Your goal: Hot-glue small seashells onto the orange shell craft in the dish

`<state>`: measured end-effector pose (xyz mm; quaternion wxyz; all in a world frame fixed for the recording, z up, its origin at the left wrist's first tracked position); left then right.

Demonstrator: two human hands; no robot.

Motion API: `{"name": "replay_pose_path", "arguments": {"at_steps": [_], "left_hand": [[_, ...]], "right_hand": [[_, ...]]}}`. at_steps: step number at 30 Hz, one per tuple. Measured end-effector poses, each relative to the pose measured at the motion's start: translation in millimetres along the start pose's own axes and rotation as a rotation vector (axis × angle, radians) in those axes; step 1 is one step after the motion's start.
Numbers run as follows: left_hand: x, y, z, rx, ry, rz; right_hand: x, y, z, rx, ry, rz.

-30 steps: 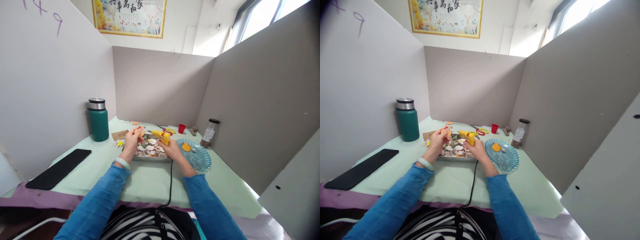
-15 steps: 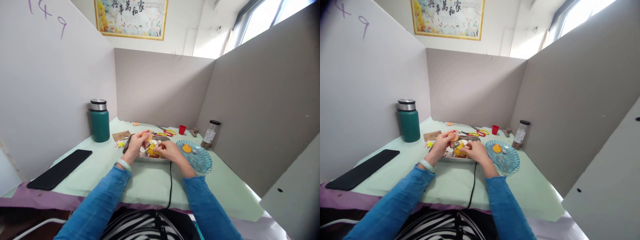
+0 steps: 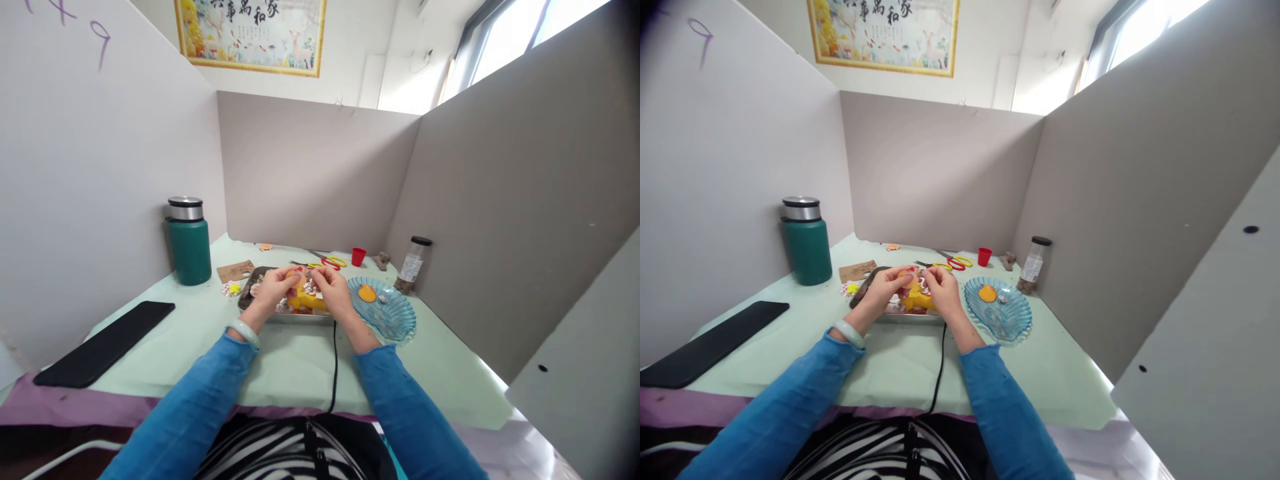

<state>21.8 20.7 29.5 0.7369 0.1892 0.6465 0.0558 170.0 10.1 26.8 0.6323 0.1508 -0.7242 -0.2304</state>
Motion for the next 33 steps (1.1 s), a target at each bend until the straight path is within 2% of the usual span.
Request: {"name": "replay_pose_path", "arguments": {"at_steps": [5,9,13,17,26,33], "left_hand": [[2.0,1.2,2.8,0.037,-0.001,0.034],[2.1,-2.2,9.9,0.093,-0.131,-0.014],[1.7,-4.4,15.4,0.147,-0.277,-0.088],[3.9,-1.8,14.3,0.133,-0.395,-0.119],[5.1,-1.8,15.7,0.116,-0.470,-0.144],[3.3,-1.8,14.5,0.085,-0.437,-0.076]], "right_hand": [[6.1,-8.3,-0.8,-0.043,-0.230,-0.097],[8.8,-12.6,-3.0,-0.130,-0.374,-0.149],[8.0,-13.1,-3.3,-0.160,-0.386,-0.158],[9.9,-14.3,-0.5,-0.148,-0.394,-0.177],[16.4,-17.0,3.6,-0.129,-0.400,-0.204],[18.8,-18.9,6.0,-0.137,-0.399,-0.202]]}}
Point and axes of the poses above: each hand's wrist, its own y-axis towards the middle knuckle, its own z-axis out of the palm, x = y × z, the point moved 6 cm from there along y, towards the middle knuckle, and after that the axes turned 2 degrees about -y, right-handed, at the moved point
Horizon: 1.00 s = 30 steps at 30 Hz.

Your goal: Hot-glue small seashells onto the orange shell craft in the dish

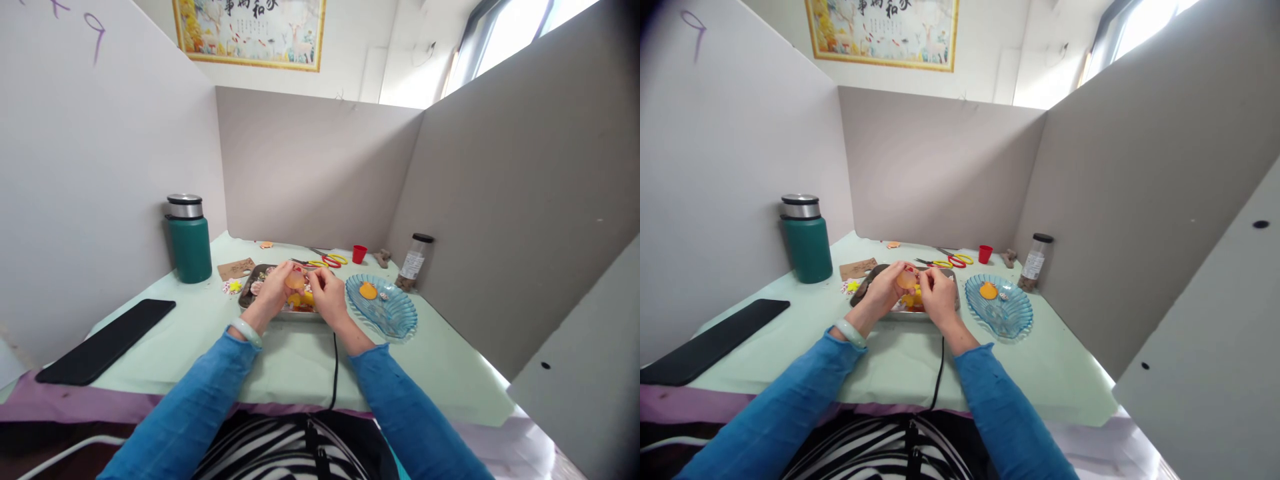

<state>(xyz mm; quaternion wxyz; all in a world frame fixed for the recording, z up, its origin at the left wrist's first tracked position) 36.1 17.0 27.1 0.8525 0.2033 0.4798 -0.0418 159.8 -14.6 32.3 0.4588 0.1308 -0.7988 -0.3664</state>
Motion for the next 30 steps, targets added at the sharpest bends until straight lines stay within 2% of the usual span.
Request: {"name": "replay_pose_path", "arguments": {"at_steps": [16,30], "left_hand": [[-4.0,-3.1,1.1,-0.041,0.080,0.021],[-2.1,0.5,-5.2,-0.071,0.139,0.059]], "right_hand": [[3.7,-1.1,-0.4,0.001,0.003,-0.012],[3.3,-1.7,0.0,-0.014,0.023,-0.033]]}}
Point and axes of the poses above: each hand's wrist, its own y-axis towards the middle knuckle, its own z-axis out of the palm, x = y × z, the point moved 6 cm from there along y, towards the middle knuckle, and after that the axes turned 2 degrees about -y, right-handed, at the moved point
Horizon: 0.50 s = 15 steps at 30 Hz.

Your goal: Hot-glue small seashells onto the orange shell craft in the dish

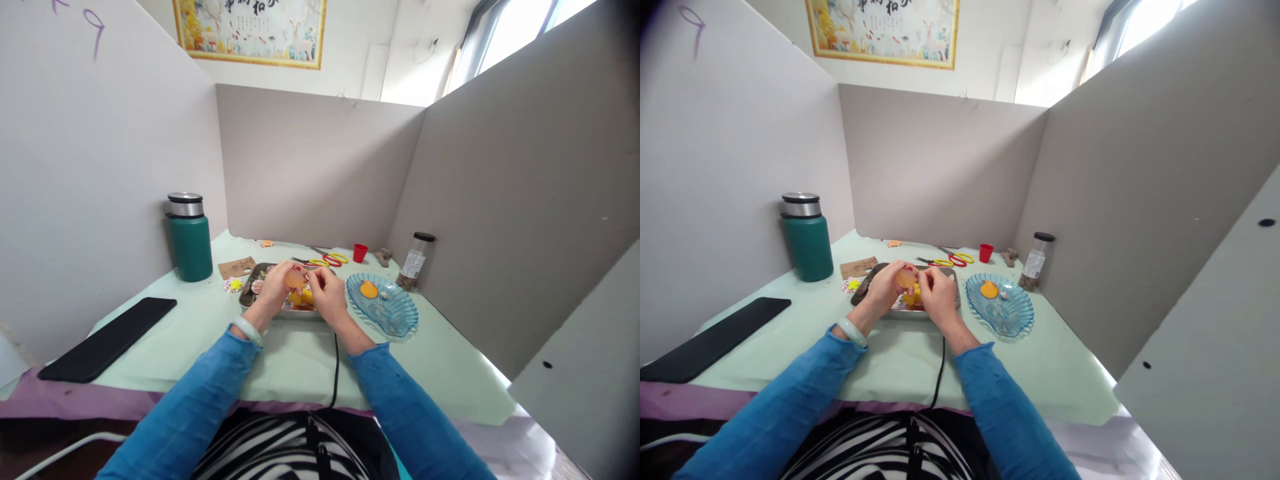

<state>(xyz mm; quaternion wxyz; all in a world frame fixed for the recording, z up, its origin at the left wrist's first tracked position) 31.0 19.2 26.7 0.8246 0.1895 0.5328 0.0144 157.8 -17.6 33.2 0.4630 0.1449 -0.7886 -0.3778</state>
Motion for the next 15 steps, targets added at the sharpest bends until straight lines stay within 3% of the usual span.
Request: {"name": "replay_pose_path", "arguments": {"at_steps": [15], "left_hand": [[-3.0,-3.5,5.0,0.060,-0.078,0.002]], "right_hand": [[-4.6,0.8,-0.7,-0.029,0.023,0.010]]}}
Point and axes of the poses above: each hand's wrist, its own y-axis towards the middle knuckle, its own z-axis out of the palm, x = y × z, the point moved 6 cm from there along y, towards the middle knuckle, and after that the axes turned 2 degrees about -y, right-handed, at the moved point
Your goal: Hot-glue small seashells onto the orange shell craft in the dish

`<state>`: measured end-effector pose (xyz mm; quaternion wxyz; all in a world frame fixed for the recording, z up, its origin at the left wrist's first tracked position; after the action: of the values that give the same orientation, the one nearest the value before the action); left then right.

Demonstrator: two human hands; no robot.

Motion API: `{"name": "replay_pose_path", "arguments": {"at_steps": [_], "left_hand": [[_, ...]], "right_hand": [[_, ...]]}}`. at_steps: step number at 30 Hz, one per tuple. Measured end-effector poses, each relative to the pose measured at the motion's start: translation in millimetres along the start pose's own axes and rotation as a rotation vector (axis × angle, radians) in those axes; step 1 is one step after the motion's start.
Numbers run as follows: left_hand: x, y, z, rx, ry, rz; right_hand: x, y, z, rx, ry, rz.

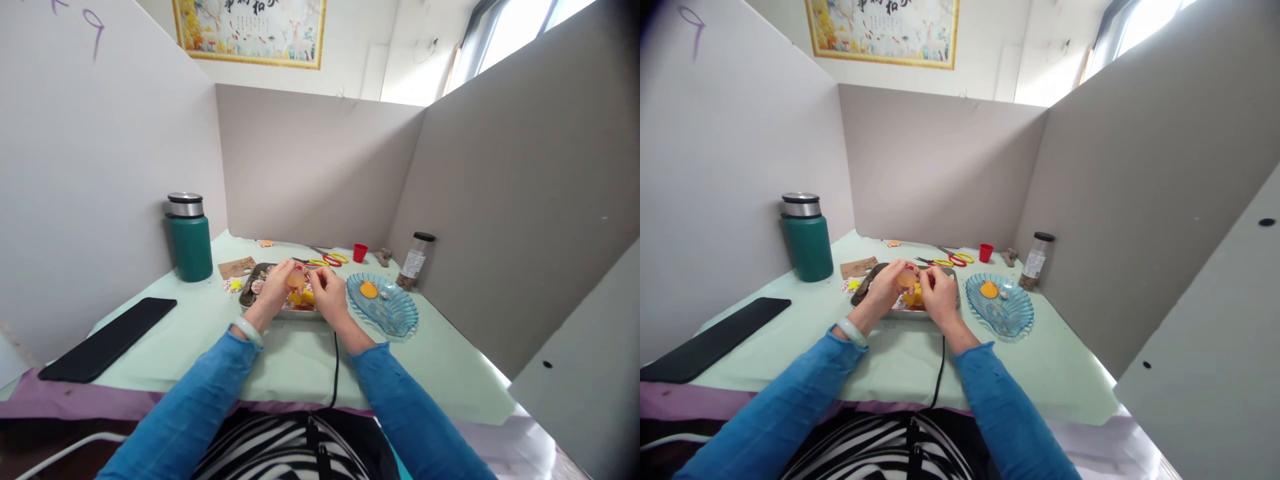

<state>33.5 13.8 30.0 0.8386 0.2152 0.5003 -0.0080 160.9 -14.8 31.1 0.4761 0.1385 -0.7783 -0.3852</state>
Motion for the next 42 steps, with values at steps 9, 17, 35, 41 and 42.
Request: {"name": "replay_pose_path", "arguments": {"at_steps": [9,17,35,41,42], "left_hand": [[3.1,-0.3,2.1,0.032,0.044,0.004],[4.0,0.2,1.2,0.028,0.134,0.045],[-0.1,-1.2,1.6,0.010,0.212,0.067],[-0.6,-1.3,2.8,0.026,0.221,0.083],[-0.5,-1.1,3.0,0.027,0.220,0.084]], "right_hand": [[-7.7,2.0,-1.3,-0.028,0.024,0.023],[-5.6,0.9,-0.6,-0.029,0.016,0.003],[-0.4,-0.3,-2.5,-0.025,0.006,-0.007],[-1.2,-1.0,-2.6,-0.030,0.015,-0.013],[-1.5,-1.1,-2.4,-0.030,0.014,-0.013]]}}
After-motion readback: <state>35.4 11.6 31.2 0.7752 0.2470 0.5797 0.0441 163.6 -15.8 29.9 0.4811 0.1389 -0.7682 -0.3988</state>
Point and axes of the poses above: each hand's wrist, its own y-axis towards the middle knuckle, its own z-axis out of the palm, x = y × z, the point moved 6 cm from there along y, towards the middle knuckle, and after that the axes turned 2 degrees about -y, right-handed, at the moved point
